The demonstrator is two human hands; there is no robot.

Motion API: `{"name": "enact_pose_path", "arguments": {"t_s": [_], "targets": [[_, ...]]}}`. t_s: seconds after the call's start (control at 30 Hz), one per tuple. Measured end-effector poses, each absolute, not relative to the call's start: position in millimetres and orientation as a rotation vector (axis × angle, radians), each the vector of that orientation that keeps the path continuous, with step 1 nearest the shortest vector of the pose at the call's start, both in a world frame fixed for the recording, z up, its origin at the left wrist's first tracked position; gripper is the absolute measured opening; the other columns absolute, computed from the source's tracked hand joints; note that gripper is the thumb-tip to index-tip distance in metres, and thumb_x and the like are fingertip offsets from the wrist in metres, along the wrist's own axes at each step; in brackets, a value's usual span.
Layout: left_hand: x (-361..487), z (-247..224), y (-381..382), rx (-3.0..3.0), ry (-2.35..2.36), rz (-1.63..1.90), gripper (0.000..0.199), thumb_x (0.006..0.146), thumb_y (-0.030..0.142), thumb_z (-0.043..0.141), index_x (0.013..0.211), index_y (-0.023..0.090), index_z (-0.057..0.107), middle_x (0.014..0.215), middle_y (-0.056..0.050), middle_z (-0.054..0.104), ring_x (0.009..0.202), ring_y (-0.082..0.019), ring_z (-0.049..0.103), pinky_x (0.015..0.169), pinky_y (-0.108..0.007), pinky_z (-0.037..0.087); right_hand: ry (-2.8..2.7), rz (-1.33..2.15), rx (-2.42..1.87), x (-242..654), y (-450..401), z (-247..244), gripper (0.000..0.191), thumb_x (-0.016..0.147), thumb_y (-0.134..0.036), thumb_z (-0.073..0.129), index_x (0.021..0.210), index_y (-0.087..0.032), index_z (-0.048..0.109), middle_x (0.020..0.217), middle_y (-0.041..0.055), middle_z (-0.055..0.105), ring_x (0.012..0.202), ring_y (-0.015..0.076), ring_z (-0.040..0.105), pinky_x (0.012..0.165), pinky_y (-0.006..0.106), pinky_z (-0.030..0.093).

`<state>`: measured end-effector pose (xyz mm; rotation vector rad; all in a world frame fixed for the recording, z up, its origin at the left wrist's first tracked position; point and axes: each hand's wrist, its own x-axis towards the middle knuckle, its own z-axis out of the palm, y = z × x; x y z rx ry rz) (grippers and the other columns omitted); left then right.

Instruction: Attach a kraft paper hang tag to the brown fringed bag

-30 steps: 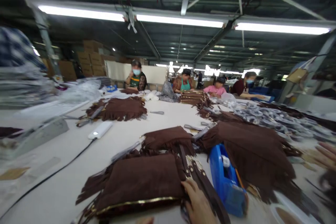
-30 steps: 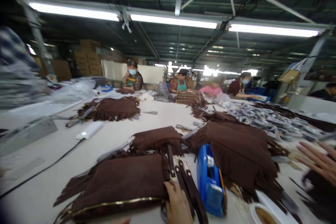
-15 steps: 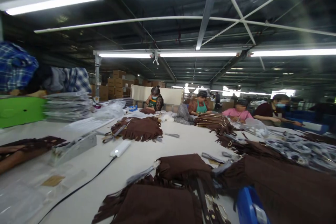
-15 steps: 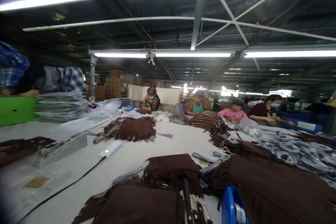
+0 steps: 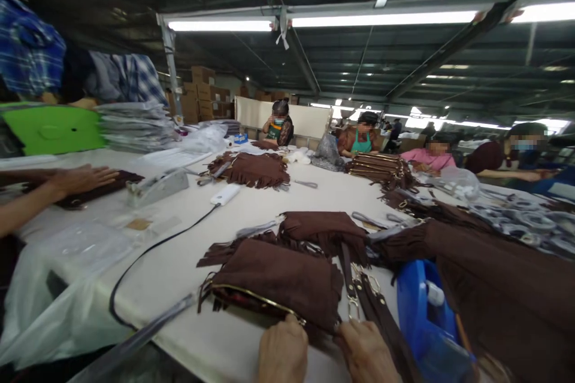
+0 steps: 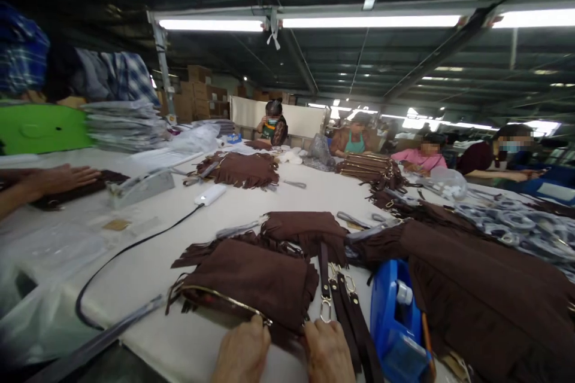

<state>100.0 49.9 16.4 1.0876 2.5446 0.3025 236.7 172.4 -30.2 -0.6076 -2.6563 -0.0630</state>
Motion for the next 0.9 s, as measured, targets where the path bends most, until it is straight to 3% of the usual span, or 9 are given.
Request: {"name": "enact_pose_path", "arguments": {"t_s": [0.37,0.5,0.6,0.77,0.9], "targets": [[-19.2,31.6,-49.1,0.906,2.821,0.039,0.038,0.089,0.019,0.016,0.091,0.013,0.053,0.091,-0.015,0.065,0.091,-0.029,0.063,0.078,-0.040,0.046,-2.706,-0.034,-0.818,230.2,163.6,-40.5,0.019,0.079,-0.008,0.052,0.072,-0.023,0.061,0.070,-0.0005,0.065,0.067,0.0188,0.059,0.064,0.029,0.039],[-23.9,20.1,-63.9,0.860,2.686,0.329,0.034,0.087,0.033,0.020,0.097,0.018,0.049,0.086,-0.009,0.067,0.086,-0.026,0.064,0.077,-0.040,0.045,-2.734,0.194,-0.778,236.8,165.1,-24.5,0.017,0.078,-0.015,0.054,0.090,-0.025,0.062,0.086,0.0006,0.068,0.078,0.0183,0.063,0.069,0.028,0.043],[-33.5,8.9,-80.4,0.855,2.787,0.632,0.037,0.082,0.043,0.027,0.098,0.020,0.050,0.090,-0.008,0.065,0.087,-0.025,0.062,0.079,-0.040,0.047,-2.644,0.265,-0.732,239.9,161.7,-21.1,0.028,0.080,-0.027,0.055,0.107,-0.024,0.056,0.102,0.0033,0.065,0.090,0.0198,0.062,0.076,0.029,0.045],[-49.8,-3.5,-88.9,1.052,3.036,0.876,0.034,0.077,0.037,0.032,0.088,0.017,0.058,0.094,-0.012,0.066,0.093,-0.027,0.059,0.090,-0.044,0.046,-2.541,0.132,-0.709,228.8,156.3,-46.0,0.028,0.080,-0.027,0.054,0.108,-0.021,0.053,0.105,0.0068,0.062,0.093,0.0227,0.060,0.077,0.034,0.045],[-58.8,-12.8,-80.9,1.185,3.018,0.856,0.039,0.075,0.037,0.035,0.096,0.014,0.059,0.098,-0.013,0.067,0.095,-0.027,0.061,0.088,-0.044,0.049,-2.612,0.083,-0.708,219.6,154.6,-47.3,0.029,0.080,-0.023,0.055,0.108,-0.020,0.054,0.102,0.0076,0.063,0.090,0.0232,0.061,0.076,0.034,0.047]]}}
